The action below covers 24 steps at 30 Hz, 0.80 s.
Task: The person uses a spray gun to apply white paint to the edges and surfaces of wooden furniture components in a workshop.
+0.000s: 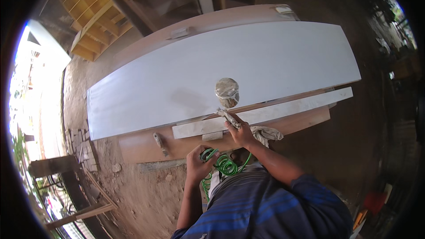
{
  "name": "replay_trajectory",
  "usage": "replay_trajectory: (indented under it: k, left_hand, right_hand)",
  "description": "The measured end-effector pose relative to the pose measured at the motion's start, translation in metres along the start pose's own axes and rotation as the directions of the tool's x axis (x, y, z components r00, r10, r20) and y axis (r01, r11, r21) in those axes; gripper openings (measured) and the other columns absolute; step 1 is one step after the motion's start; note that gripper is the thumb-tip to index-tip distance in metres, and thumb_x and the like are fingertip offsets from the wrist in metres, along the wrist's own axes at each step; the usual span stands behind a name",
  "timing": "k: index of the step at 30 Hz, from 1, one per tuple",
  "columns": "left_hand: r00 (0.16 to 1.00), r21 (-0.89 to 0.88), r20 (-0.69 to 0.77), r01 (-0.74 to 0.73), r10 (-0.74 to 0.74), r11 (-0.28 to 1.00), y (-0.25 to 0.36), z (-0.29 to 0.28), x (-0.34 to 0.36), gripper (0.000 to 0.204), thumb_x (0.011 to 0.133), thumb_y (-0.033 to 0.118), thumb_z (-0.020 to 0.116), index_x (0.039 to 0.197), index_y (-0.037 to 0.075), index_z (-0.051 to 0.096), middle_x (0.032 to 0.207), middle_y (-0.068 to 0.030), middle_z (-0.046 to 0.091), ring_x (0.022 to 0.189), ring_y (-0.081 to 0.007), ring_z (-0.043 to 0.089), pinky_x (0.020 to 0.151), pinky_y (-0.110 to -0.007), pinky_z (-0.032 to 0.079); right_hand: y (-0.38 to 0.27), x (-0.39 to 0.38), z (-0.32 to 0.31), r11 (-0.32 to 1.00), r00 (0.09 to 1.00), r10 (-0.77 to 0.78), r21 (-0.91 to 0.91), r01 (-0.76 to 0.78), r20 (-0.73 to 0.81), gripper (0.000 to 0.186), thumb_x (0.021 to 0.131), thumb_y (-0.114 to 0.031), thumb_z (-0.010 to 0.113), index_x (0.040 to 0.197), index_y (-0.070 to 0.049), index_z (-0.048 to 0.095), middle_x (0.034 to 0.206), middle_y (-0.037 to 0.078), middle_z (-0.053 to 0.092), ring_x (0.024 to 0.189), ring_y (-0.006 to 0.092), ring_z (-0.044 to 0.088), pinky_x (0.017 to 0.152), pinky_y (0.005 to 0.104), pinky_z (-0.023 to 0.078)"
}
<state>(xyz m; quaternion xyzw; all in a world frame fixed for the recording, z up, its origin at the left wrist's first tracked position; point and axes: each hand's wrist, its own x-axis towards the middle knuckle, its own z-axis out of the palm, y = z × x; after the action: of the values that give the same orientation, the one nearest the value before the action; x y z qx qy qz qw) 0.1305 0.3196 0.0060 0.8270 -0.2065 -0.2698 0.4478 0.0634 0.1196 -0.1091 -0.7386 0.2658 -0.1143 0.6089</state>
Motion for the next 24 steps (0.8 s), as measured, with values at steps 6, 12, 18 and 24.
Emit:
replay_trajectory:
  k: [6, 12, 18, 24]
  left_hand:
    - [0.995, 0.019, 0.096, -0.031, 0.029, 0.999, 0.024, 0.046, 0.029, 0.026, 0.082, 0.020, 0.085, 0.092, 0.000, 0.072, 0.077, -0.0093, 0.070, 0.069, -0.0152, 0.066, 0.068, -0.032, 0.053]
    - [0.972, 0.119, 0.224, -0.101, 0.072, 0.988, 0.075, 0.110, 0.061, 0.027, 0.083, 0.023, 0.085, 0.090, 0.000, 0.072, 0.073, -0.0089, 0.068, 0.066, -0.0158, 0.063, 0.065, -0.033, 0.051]
    - [0.933, 0.153, 0.350, -0.145, 0.084, 0.978, 0.120, 0.187, 0.093, 0.029, 0.084, 0.026, 0.085, 0.089, 0.001, 0.072, 0.072, -0.0085, 0.067, 0.064, -0.0170, 0.061, 0.063, -0.033, 0.050]
    - [0.902, 0.157, 0.402, -0.239, 0.159, 0.958, 0.175, 0.264, 0.117, 0.029, 0.086, 0.028, 0.084, 0.088, 0.001, 0.073, 0.070, -0.0080, 0.066, 0.063, -0.0163, 0.061, 0.062, -0.033, 0.049]
  right_hand:
    - [0.037, -0.014, -0.089, 0.999, 0.939, -0.016, 0.022, 0.025, -0.343, 0.042, 0.104, -0.029, 0.063, 0.138, -0.005, 0.060, 0.118, 0.021, 0.073, 0.110, 0.0368, 0.071, 0.090, 0.0439, 0.055]
    - [0.071, -0.019, -0.200, 0.996, 0.811, 0.069, 0.000, -0.085, -0.581, 0.041, 0.104, -0.027, 0.063, 0.138, -0.003, 0.060, 0.118, 0.022, 0.072, 0.109, 0.0351, 0.071, 0.092, 0.0427, 0.054]
    - [0.099, -0.019, -0.313, 0.998, 0.670, 0.040, 0.001, -0.058, -0.741, 0.041, 0.105, -0.025, 0.062, 0.139, -0.001, 0.059, 0.122, 0.020, 0.071, 0.111, 0.0305, 0.070, 0.094, 0.0412, 0.054]
    - [0.131, -0.020, -0.423, 0.995, 0.555, 0.035, -0.022, -0.096, -0.831, 0.042, 0.105, -0.026, 0.063, 0.136, 0.001, 0.060, 0.122, 0.022, 0.071, 0.113, 0.0321, 0.070, 0.096, 0.0415, 0.053]
